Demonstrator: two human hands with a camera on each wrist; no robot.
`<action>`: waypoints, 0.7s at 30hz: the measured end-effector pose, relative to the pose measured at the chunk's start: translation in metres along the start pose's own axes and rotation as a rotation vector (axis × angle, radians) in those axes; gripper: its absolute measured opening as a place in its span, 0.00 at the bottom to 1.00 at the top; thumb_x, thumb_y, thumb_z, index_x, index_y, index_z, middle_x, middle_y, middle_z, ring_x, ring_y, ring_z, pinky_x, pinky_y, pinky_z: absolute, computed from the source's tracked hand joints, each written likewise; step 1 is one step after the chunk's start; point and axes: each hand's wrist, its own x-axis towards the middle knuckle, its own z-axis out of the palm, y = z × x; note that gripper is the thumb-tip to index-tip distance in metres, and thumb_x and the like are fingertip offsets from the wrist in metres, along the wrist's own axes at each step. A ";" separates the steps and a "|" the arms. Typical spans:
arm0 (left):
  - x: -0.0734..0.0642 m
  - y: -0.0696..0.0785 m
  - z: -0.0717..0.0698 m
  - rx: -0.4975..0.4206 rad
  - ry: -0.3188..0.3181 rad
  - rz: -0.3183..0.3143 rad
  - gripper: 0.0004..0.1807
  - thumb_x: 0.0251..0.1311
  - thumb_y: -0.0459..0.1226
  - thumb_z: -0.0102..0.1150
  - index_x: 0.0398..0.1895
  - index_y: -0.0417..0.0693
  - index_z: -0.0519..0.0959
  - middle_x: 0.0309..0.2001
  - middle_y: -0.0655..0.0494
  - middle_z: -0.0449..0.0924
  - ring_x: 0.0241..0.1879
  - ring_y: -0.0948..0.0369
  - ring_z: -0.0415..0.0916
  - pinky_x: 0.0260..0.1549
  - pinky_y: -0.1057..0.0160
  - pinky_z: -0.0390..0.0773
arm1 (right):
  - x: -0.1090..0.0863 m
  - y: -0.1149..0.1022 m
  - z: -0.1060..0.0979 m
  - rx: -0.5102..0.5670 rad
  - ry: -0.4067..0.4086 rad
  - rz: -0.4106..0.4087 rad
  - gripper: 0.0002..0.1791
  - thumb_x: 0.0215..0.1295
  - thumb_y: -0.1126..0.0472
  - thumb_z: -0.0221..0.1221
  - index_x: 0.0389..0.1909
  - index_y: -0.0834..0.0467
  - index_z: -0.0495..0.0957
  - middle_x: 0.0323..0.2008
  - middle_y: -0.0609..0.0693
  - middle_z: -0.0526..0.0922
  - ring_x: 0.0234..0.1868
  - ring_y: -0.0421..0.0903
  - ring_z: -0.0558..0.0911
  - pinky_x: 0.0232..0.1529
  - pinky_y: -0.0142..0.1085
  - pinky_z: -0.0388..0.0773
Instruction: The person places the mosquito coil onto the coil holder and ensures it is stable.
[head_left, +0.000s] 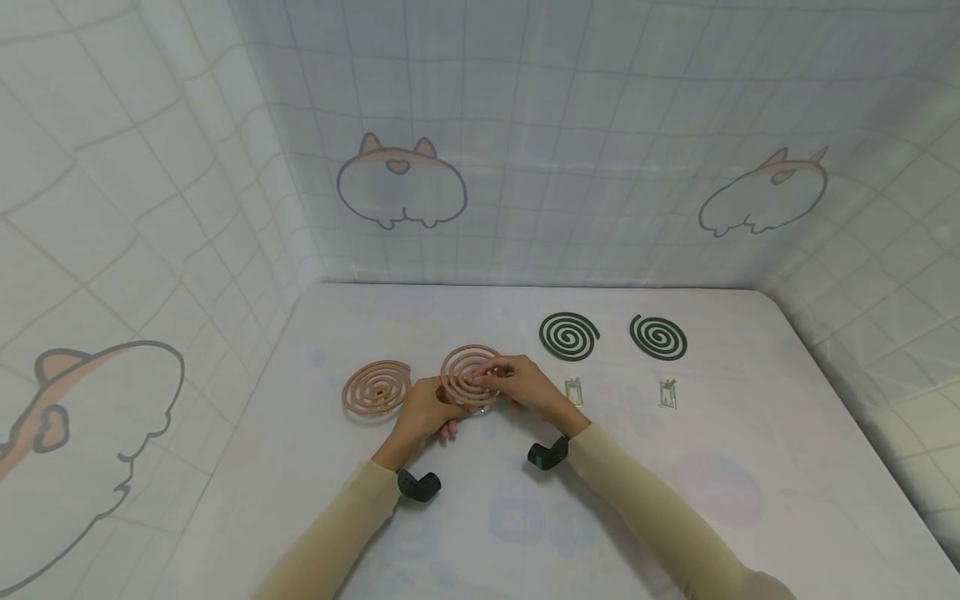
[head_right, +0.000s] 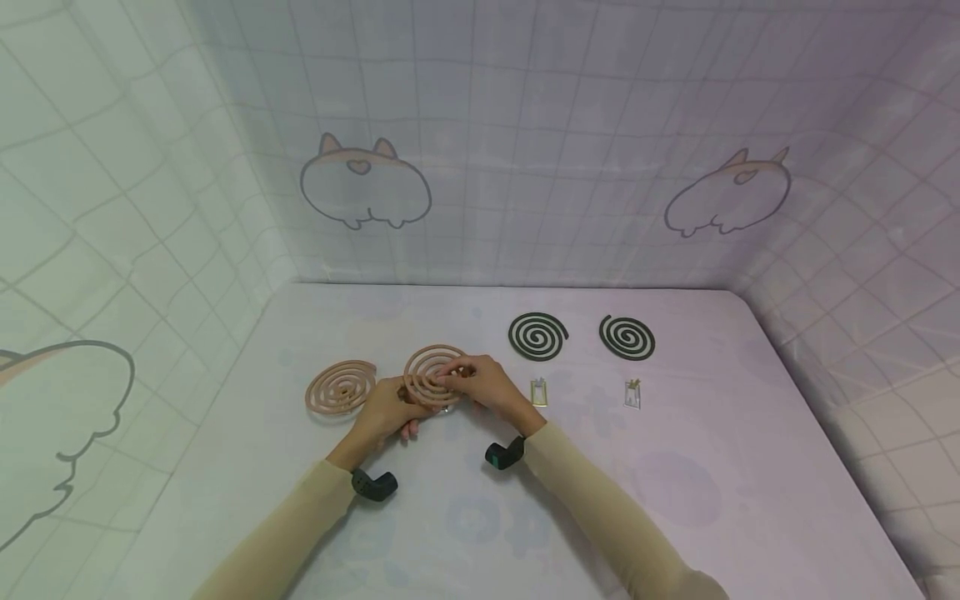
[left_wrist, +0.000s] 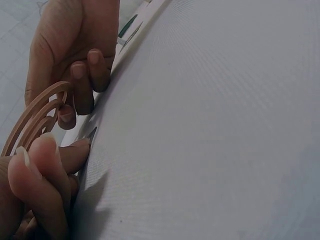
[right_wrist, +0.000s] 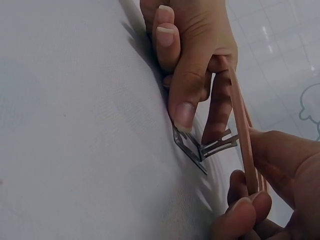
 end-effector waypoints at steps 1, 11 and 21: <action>0.000 0.000 0.000 -0.005 0.000 0.003 0.11 0.57 0.34 0.76 0.34 0.43 0.81 0.13 0.49 0.78 0.08 0.61 0.74 0.11 0.64 0.75 | -0.001 0.000 0.000 0.000 -0.002 0.001 0.10 0.69 0.51 0.68 0.48 0.47 0.88 0.34 0.52 0.82 0.15 0.42 0.64 0.15 0.34 0.65; 0.000 -0.002 0.001 -0.037 0.000 0.029 0.10 0.57 0.32 0.75 0.34 0.41 0.80 0.13 0.48 0.79 0.08 0.61 0.75 0.11 0.63 0.76 | -0.002 -0.002 0.002 -0.055 0.017 -0.006 0.09 0.69 0.51 0.67 0.47 0.46 0.88 0.39 0.50 0.84 0.14 0.41 0.65 0.15 0.34 0.67; 0.000 -0.001 0.001 0.018 0.012 0.020 0.11 0.57 0.33 0.75 0.34 0.42 0.80 0.12 0.50 0.79 0.09 0.61 0.75 0.11 0.64 0.75 | -0.001 -0.002 0.004 -0.089 0.021 -0.017 0.10 0.68 0.50 0.68 0.46 0.49 0.89 0.35 0.50 0.83 0.12 0.40 0.63 0.14 0.34 0.66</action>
